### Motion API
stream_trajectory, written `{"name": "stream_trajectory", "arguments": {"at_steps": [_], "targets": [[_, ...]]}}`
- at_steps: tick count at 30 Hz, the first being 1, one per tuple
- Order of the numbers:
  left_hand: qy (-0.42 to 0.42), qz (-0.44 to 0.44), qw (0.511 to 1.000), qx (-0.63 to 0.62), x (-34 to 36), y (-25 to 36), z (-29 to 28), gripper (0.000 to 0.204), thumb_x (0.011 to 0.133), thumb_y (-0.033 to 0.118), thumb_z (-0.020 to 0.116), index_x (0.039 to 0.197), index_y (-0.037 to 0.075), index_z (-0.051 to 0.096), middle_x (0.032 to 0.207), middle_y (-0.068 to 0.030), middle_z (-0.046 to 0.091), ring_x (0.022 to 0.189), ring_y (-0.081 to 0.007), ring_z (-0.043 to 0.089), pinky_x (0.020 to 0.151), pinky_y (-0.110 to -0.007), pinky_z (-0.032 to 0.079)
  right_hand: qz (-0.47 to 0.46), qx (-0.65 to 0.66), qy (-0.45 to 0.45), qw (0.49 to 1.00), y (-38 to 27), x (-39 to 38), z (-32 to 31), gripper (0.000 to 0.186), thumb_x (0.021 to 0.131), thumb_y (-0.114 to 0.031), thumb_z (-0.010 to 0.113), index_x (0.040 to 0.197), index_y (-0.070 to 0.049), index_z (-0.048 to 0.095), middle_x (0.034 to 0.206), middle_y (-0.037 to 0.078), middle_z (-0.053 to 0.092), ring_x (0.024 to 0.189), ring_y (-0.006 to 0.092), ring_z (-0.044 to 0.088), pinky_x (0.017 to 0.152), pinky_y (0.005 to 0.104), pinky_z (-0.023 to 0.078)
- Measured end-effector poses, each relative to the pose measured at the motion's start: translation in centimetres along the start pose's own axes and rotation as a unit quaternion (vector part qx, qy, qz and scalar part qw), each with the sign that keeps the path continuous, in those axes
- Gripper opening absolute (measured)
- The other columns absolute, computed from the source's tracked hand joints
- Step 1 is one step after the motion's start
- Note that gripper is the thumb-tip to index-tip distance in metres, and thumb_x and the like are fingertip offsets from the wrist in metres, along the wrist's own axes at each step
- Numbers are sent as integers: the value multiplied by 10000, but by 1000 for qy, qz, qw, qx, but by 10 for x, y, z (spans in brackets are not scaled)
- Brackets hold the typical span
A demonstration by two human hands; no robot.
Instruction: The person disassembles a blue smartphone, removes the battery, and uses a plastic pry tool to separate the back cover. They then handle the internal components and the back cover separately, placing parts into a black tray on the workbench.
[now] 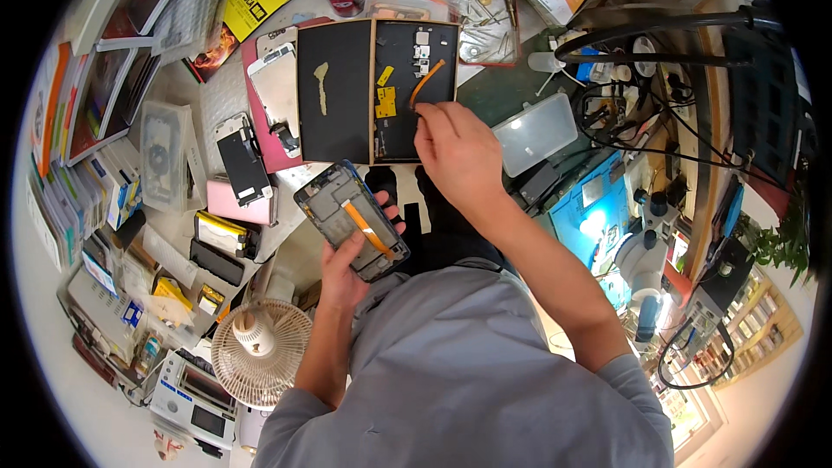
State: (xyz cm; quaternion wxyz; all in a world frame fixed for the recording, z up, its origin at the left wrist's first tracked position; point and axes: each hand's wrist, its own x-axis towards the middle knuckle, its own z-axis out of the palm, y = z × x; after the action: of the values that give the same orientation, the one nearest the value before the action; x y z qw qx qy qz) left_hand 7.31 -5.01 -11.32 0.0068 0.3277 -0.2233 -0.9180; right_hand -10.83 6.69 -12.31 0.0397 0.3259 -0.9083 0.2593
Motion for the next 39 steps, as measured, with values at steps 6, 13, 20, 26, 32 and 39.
{"name": "stream_trajectory", "arguments": {"at_steps": [6,13,20,26,32,39], "targets": [[-17,-15,998,55,8,4,9,609,926,213,575,1428,-24,323,1390,-229,458,1238,-345,522,1009,-532,467,366,481,-4,797,-9,-19,-34,250,924,-51,611,1170,-46,656,915,39,671,745,115,654,603,226,492],[-50,-8,998,45,14,8,28,535,935,144,542,1407,-20,351,1373,-224,486,1209,-335,551,997,-501,486,446,592,-18,672,-14,-28,-56,254,940,-103,622,1162,20,611,948,62,681,774,98,643,631,215,485],[-74,-14,995,61,14,11,36,505,952,129,513,1404,-30,356,1383,-218,478,1218,-327,546,1006,-496,481,532,658,-73,529,-17,-32,-71,178,936,-151,616,1058,-22,610,986,74,689,795,114,653,640,237,501],[-90,-12,994,54,12,12,38,497,957,116,501,1409,-30,353,1394,-214,472,1227,-323,541,1017,-492,473,551,691,-82,461,-15,-35,-73,154,907,-167,646,1011,-60,607,952,35,669,779,93,625,644,246,498],[-91,-8,994,57,9,13,38,494,958,111,497,1410,-28,355,1394,-216,472,1226,-323,542,1019,-490,472,538,685,-86,484,-15,-39,-68,144,903,-169,654,999,-71,608,930,26,670,767,86,619,654,241,488],[-83,-6,995,54,6,13,35,491,959,106,495,1411,-26,356,1394,-219,472,1223,-321,543,1015,-487,475,534,628,-88,559,-16,-43,-60,199,894,-182,669,1040,-58,613,946,30,676,771,81,615,662,227,475]]}}
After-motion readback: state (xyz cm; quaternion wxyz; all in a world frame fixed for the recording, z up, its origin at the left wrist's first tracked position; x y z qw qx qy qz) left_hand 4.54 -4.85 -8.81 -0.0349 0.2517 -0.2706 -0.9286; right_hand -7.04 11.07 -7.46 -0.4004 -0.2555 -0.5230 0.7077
